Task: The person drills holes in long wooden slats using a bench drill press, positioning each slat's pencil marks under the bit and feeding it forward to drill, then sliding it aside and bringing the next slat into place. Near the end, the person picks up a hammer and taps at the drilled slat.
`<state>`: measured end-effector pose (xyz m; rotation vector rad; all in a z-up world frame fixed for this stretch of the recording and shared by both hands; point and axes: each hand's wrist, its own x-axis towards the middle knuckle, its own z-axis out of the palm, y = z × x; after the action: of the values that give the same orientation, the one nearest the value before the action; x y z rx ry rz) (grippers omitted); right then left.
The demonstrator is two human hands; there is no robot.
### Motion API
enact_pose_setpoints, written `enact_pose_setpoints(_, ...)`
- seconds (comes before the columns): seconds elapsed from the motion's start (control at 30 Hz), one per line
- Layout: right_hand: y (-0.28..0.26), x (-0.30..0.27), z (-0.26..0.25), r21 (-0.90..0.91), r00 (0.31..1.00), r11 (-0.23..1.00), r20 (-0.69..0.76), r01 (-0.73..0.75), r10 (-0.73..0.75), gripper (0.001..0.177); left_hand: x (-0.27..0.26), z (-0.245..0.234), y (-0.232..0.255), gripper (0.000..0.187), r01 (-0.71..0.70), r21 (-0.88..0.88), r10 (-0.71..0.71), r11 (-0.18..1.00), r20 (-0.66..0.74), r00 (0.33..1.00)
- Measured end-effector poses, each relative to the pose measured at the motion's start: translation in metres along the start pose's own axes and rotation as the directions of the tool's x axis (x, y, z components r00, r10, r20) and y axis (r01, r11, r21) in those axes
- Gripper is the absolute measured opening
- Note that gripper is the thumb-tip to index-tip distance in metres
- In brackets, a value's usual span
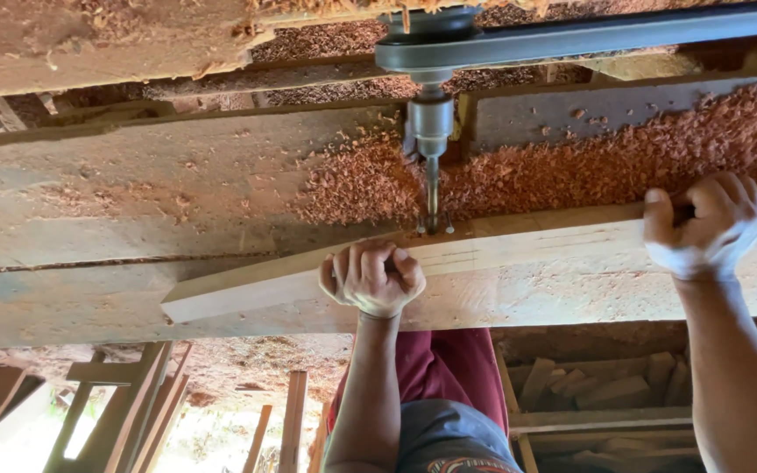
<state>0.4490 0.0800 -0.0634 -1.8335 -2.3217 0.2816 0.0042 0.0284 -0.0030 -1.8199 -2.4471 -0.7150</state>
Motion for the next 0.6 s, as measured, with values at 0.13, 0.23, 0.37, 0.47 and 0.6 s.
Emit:
enact_pose_setpoints(0.13,0.0033,-0.0024,0.0011,0.000,1.000,1.000,-0.007,0.004,-0.004,0.045,-0.0002,-0.0003,-0.0013,0.017,0.012,-0.018,-0.012,1.000,0.000,1.000)
enact_pose_setpoints(0.23,-0.0009,0.0021,-0.0015,-0.017,1.000,1.000,-0.014,0.021,-0.021,0.051,0.0015,-0.0012,-0.0010,0.016,0.016,-0.019,-0.016,1.000,0.006,1.000)
enact_pose_setpoints(0.37,-0.0025,0.0013,-0.0041,-0.037,1.000,0.999,-0.009,0.028,-0.029,0.046,0.0049,-0.0022,-0.0018,0.015,0.014,-0.005,-0.014,1.000,0.006,1.000)
enact_pose_setpoints(0.47,-0.0051,0.0015,-0.0066,-0.007,1.000,1.000,-0.003,0.004,-0.004,0.057,0.0034,-0.0025,-0.0014,0.015,0.009,-0.012,-0.009,1.000,-0.012,1.000)
enact_pose_setpoints(0.6,-0.0036,0.0022,-0.0020,-0.006,1.000,1.000,-0.020,0.019,-0.019,0.050,0.0037,-0.0019,-0.0017,0.014,0.024,-0.019,-0.024,1.000,0.001,1.000)
